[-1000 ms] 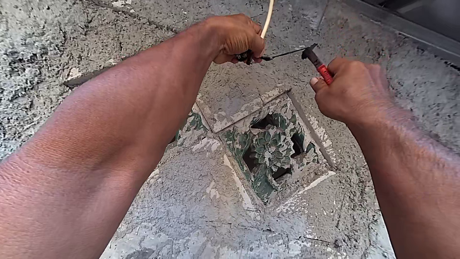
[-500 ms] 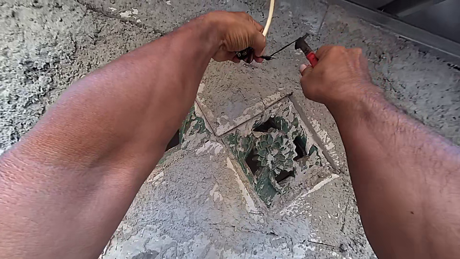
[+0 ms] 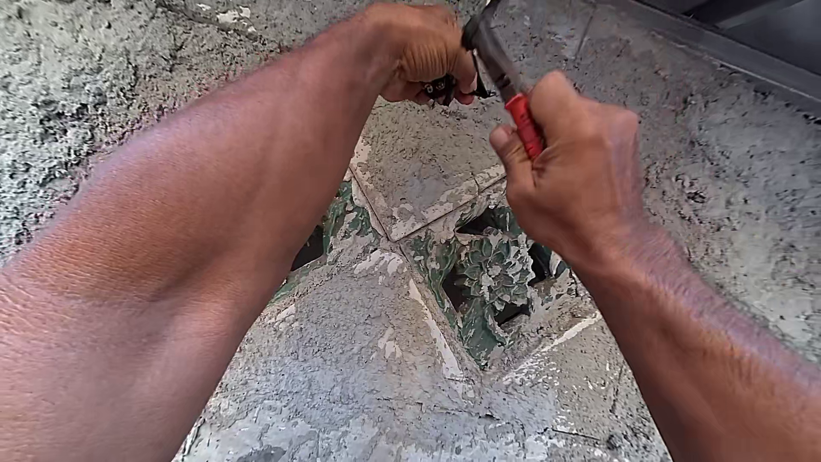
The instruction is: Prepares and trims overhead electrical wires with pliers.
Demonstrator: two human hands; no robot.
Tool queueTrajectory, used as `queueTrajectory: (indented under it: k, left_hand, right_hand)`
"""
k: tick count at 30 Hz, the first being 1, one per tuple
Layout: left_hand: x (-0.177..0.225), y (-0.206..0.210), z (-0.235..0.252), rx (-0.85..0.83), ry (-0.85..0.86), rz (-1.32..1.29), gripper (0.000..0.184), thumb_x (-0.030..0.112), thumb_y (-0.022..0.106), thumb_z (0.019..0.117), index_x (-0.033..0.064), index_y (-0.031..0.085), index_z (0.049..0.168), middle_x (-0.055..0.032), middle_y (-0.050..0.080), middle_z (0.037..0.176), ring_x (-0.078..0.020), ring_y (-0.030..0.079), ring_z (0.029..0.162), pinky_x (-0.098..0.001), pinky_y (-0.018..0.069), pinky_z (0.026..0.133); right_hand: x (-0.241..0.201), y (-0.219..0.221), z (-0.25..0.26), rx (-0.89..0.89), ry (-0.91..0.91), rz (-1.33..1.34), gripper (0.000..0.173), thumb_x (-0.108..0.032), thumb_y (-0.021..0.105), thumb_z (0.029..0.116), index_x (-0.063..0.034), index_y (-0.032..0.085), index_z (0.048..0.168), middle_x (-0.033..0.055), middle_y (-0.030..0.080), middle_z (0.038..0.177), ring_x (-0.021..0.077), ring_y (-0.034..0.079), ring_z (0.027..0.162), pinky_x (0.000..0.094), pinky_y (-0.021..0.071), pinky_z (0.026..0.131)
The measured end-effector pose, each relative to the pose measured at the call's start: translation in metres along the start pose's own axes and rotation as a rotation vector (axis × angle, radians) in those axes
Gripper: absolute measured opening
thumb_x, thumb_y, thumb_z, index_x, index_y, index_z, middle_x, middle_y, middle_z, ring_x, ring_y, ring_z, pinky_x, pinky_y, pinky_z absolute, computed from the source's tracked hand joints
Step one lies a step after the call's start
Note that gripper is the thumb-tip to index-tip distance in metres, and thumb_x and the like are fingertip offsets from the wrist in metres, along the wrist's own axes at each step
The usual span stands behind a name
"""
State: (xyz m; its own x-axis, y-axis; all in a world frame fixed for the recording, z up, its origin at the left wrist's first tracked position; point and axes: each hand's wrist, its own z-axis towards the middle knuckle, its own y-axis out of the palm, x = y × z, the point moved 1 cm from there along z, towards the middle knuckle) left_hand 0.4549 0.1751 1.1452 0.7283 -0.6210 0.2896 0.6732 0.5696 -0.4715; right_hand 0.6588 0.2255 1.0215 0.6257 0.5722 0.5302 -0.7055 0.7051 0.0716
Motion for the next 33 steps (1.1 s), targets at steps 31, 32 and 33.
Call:
queueTrajectory:
  k: [31, 32, 33]
  left_hand:
    - [-0.027, 0.019, -0.007, -0.053, 0.047, -0.310, 0.007, 0.015, 0.061, 0.1008, 0.0099, 0.063, 0.105, -0.0029, 0.064, 0.086, -0.0093, 0.062, 0.071, -0.0210, 0.0535, 0.063]
    - [-0.027, 0.019, -0.007, -0.052, 0.043, -0.306, 0.007, 0.016, 0.060, 0.1014, 0.0101, 0.064, 0.105, -0.0028, 0.064, 0.087, -0.0090, 0.061, 0.070, -0.0206, 0.0526, 0.063]
    - [-0.027, 0.018, -0.008, -0.045, 0.037, -0.304, 0.008, 0.016, 0.060, 0.1018, 0.0103, 0.064, 0.106, -0.0026, 0.064, 0.088, -0.0088, 0.061, 0.070, -0.0204, 0.0520, 0.062]
  right_hand:
    - [-0.013, 0.052, -0.122, -0.362, 0.143, -0.260, 0.023, -0.027, 0.052, 0.1048, -0.0068, 0.063, 0.103, 0.0203, 0.061, 0.081, 0.0439, 0.065, 0.072, 0.0541, 0.0504, 0.054]
    - [-0.012, 0.049, -0.124, -0.370, 0.166, -0.287, 0.023, -0.027, 0.051, 0.1052, -0.0058, 0.062, 0.105, 0.0219, 0.061, 0.083, 0.0460, 0.064, 0.073, 0.0553, 0.0497, 0.054]
    - [-0.009, 0.046, -0.125, -0.379, 0.192, -0.302, 0.024, -0.026, 0.051, 0.1055, -0.0054, 0.062, 0.106, 0.0228, 0.060, 0.083, 0.0471, 0.064, 0.074, 0.0559, 0.0492, 0.054]
